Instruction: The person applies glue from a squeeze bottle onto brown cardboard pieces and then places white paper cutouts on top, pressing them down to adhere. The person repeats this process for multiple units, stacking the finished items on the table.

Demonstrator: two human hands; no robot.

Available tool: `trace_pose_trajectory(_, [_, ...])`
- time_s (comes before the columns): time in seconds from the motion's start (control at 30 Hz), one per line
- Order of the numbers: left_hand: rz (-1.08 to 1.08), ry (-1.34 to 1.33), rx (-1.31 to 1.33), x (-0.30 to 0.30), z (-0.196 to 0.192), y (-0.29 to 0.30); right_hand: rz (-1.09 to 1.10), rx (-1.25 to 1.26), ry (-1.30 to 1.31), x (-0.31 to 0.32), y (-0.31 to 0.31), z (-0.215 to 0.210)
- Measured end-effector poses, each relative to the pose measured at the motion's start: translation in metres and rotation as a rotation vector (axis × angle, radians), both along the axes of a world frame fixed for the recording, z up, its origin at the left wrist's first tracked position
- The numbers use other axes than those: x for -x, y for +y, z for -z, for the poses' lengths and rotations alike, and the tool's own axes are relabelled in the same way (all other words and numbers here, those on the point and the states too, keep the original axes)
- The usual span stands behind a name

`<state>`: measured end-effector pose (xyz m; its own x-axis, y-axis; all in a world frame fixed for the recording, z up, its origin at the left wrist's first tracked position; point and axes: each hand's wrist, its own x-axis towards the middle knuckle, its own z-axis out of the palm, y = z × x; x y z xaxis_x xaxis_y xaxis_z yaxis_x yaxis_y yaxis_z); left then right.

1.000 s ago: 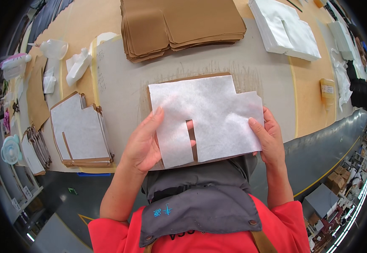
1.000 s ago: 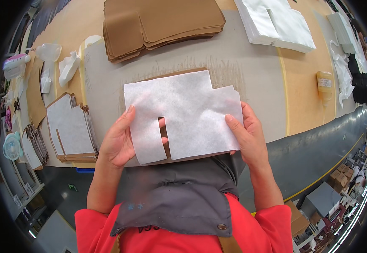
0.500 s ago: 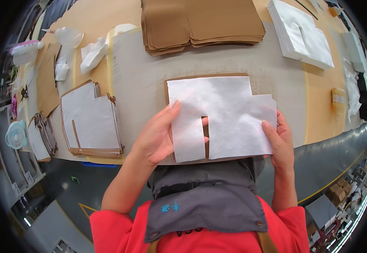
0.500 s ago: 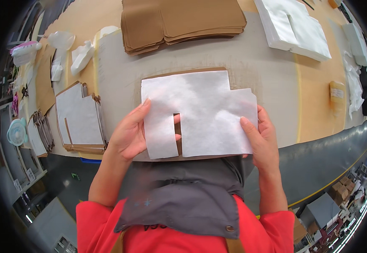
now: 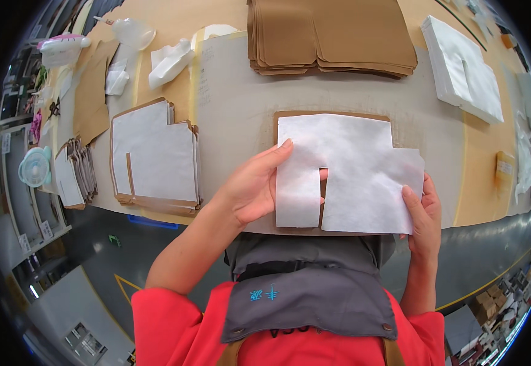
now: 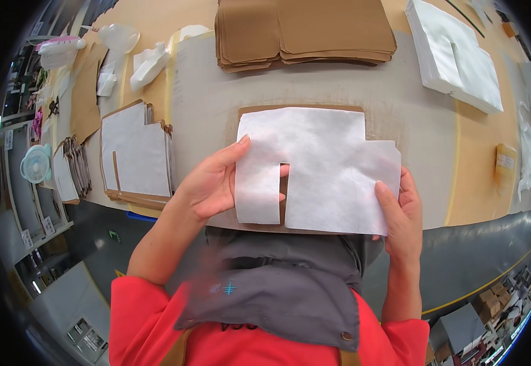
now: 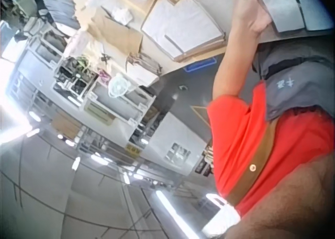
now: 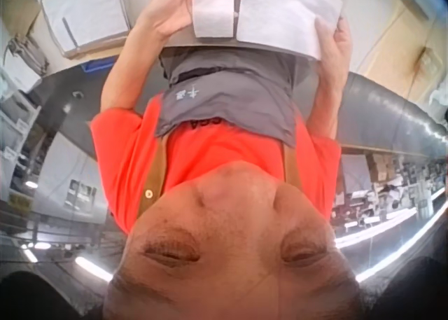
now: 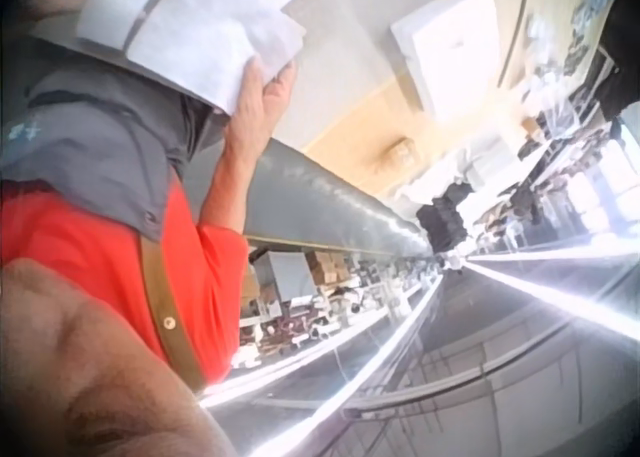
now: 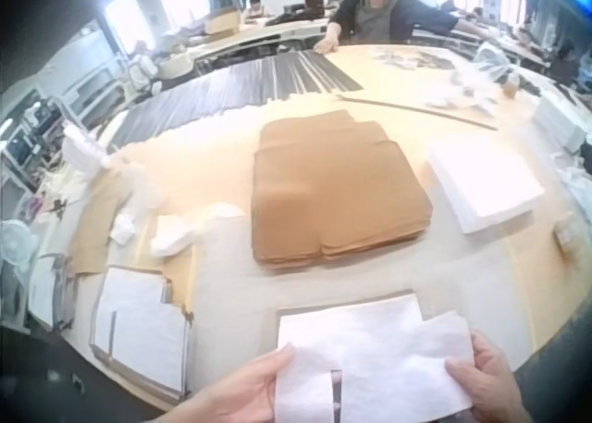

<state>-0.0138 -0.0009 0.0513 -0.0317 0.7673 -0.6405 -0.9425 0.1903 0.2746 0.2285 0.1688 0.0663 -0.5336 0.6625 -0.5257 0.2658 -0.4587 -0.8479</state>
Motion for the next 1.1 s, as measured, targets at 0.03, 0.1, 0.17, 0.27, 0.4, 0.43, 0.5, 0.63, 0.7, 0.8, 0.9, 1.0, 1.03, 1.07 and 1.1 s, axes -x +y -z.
trace_pose_trajectory(0.03, [-0.002, 0.009, 0.001, 0.000, 0.000, 0.000, 0.001, -0.003, -0.003, 0.000, 0.000, 0.000])
trace_pose_trajectory(0.1, [0.002, 0.005, -0.011, 0.001, 0.000, 0.000, 0.002, -0.006, 0.004, 0.001, 0.000, 0.000])
trace_pose_trajectory(0.17, [0.006, -0.010, -0.019, 0.002, 0.001, 0.000, -0.002, -0.005, 0.007, 0.001, 0.000, 0.000])
trace_pose_trajectory(0.27, [0.021, -0.041, -0.008, 0.004, 0.002, 0.000, -0.006, -0.005, -0.002, 0.001, 0.000, -0.002])
trace_pose_trajectory(0.4, [0.040, -0.089, 0.023, 0.007, 0.003, -0.001, -0.009, -0.012, -0.014, 0.002, 0.000, -0.004])
trace_pose_trajectory(0.43, [0.043, -0.105, 0.023, 0.008, 0.003, -0.001, -0.012, -0.011, -0.011, 0.002, 0.000, -0.004])
trace_pose_trajectory(0.5, [0.047, -0.121, 0.021, 0.009, 0.002, -0.001, -0.007, -0.020, -0.013, 0.003, -0.001, -0.004])
trace_pose_trajectory(0.63, [0.056, -0.139, 0.023, 0.010, 0.000, -0.002, -0.012, -0.017, -0.010, 0.003, -0.001, -0.005])
trace_pose_trajectory(0.7, [0.058, -0.116, 0.038, 0.010, 0.000, -0.002, -0.017, -0.016, -0.006, 0.003, -0.001, -0.005])
trace_pose_trajectory(0.8, [0.064, -0.086, 0.039, 0.011, 0.002, -0.004, -0.022, -0.014, 0.002, 0.002, -0.001, -0.005])
trace_pose_trajectory(0.9, [0.071, -0.043, 0.035, 0.012, 0.002, -0.003, -0.023, -0.014, -0.001, 0.002, 0.000, -0.004])
trace_pose_trajectory(1.0, [0.076, -0.010, 0.031, 0.012, 0.001, -0.003, -0.024, -0.013, -0.005, 0.002, 0.000, -0.004])
trace_pose_trajectory(1.03, [0.077, -0.003, 0.030, 0.013, 0.001, -0.003, -0.024, -0.013, -0.006, 0.002, 0.000, -0.004])
trace_pose_trajectory(1.07, [0.083, 0.014, 0.033, 0.013, 0.000, -0.004, -0.022, -0.014, -0.004, 0.002, 0.000, -0.004])
trace_pose_trajectory(1.1, [0.089, 0.031, 0.035, 0.013, -0.001, -0.004, -0.020, -0.015, -0.002, 0.002, 0.000, -0.004])
